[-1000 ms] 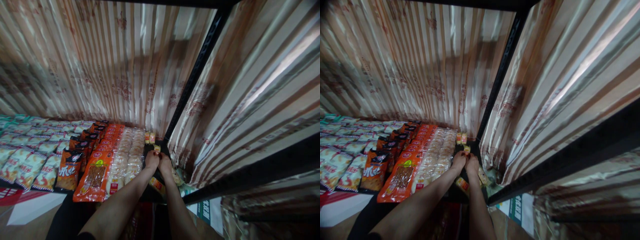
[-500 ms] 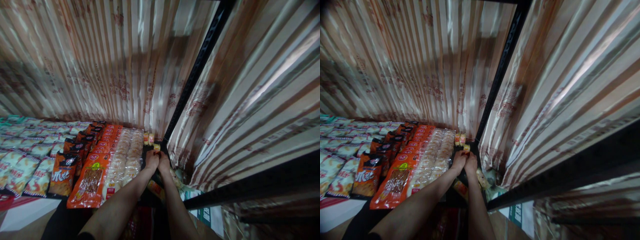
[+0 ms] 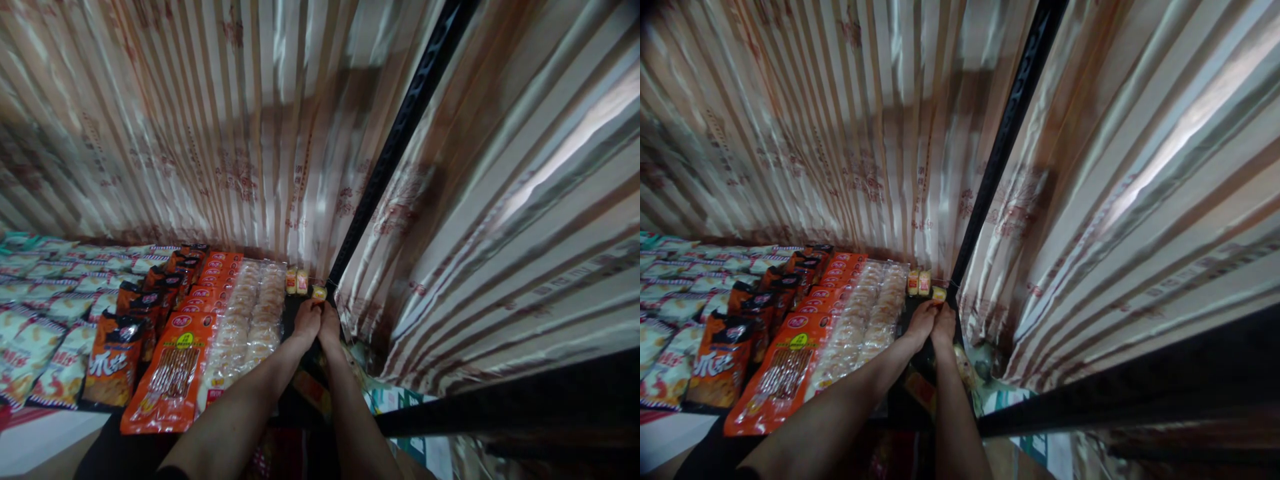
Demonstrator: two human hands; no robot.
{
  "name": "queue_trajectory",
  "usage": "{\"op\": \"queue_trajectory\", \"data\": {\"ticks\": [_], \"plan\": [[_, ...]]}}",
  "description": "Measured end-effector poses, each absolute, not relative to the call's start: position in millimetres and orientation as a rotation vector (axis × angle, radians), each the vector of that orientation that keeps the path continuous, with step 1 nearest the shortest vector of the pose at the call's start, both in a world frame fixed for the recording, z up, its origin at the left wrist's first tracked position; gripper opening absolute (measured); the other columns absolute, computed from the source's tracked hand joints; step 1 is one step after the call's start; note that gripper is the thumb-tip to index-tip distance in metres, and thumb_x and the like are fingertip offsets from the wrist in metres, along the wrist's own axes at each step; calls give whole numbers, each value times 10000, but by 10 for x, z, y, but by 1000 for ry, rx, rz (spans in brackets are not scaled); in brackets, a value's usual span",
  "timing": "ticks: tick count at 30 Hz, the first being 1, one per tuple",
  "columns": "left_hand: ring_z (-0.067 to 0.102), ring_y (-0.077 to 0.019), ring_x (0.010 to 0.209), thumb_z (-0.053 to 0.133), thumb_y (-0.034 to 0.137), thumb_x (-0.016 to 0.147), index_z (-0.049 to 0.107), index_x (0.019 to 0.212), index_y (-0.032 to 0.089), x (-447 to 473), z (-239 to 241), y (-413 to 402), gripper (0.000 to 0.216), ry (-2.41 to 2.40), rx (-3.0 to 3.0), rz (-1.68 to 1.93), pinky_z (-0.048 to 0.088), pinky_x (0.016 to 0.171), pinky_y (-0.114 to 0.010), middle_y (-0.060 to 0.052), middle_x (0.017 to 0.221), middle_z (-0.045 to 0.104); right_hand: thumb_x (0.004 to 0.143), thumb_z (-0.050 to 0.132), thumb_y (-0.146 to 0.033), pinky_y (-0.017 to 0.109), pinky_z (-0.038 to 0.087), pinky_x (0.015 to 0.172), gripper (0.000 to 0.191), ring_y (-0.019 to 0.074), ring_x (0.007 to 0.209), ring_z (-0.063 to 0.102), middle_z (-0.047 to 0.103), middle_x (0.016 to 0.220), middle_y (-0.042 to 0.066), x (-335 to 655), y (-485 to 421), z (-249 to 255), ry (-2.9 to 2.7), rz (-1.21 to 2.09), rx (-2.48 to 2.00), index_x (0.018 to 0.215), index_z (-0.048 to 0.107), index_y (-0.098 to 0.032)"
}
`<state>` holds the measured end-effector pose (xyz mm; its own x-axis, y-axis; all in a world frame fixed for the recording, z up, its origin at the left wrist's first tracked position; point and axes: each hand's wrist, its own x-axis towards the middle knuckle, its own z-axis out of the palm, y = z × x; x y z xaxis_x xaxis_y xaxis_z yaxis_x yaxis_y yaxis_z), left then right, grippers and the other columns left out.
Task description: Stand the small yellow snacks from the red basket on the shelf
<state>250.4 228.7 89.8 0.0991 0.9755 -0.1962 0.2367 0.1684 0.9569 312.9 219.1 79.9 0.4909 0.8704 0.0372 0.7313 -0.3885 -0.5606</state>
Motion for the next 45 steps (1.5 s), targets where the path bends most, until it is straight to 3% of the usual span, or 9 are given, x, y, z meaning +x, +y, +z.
{"op": "queue_trajectory", "data": {"ticks": [13, 25, 35, 45], "plan": [[574, -171, 1133, 459, 167, 824, 648, 1097, 195, 2599, 842, 2447, 333, 1302, 1276, 907, 390, 1016, -257, -49, 1179, 659, 827, 395, -173, 261, 433, 649, 311, 191, 780, 618, 650, 885, 127, 3243, 2408, 552, -1295, 250, -2095, 1067, 574, -86], [597, -172, 1086, 430, 146, 812, 642, 1087, 142, 2570, 833, 2524, 348, 1286, 1302, 903, 422, 982, -267, -100, 1156, 660, 806, 355, -167, 332, 449, 776, 455, 245, 905, 626, 648, 979, 188, 3266, 2528, 505, -1264, 247, -2017, 1223, 507, -64], [605, -174, 1091, 421, 170, 837, 668, 1052, 183, 2573, 770, 2583, 328, 1234, 1249, 937, 431, 989, -282, -67, 1162, 669, 821, 339, -207, 328, 454, 812, 528, 240, 951, 633, 646, 1095, 200, 3272, 2552, 554, -1295, 299, -1994, 1316, 448, -64], [603, -167, 1102, 432, 188, 852, 644, 1107, 168, 2582, 750, 2624, 333, 1190, 1184, 939, 426, 996, -267, -77, 1189, 656, 797, 322, -300, 369, 453, 887, 464, 229, 984, 616, 662, 1080, 173, 3305, 2583, 452, -1266, 369, -1752, 1103, 612, -105]]}}
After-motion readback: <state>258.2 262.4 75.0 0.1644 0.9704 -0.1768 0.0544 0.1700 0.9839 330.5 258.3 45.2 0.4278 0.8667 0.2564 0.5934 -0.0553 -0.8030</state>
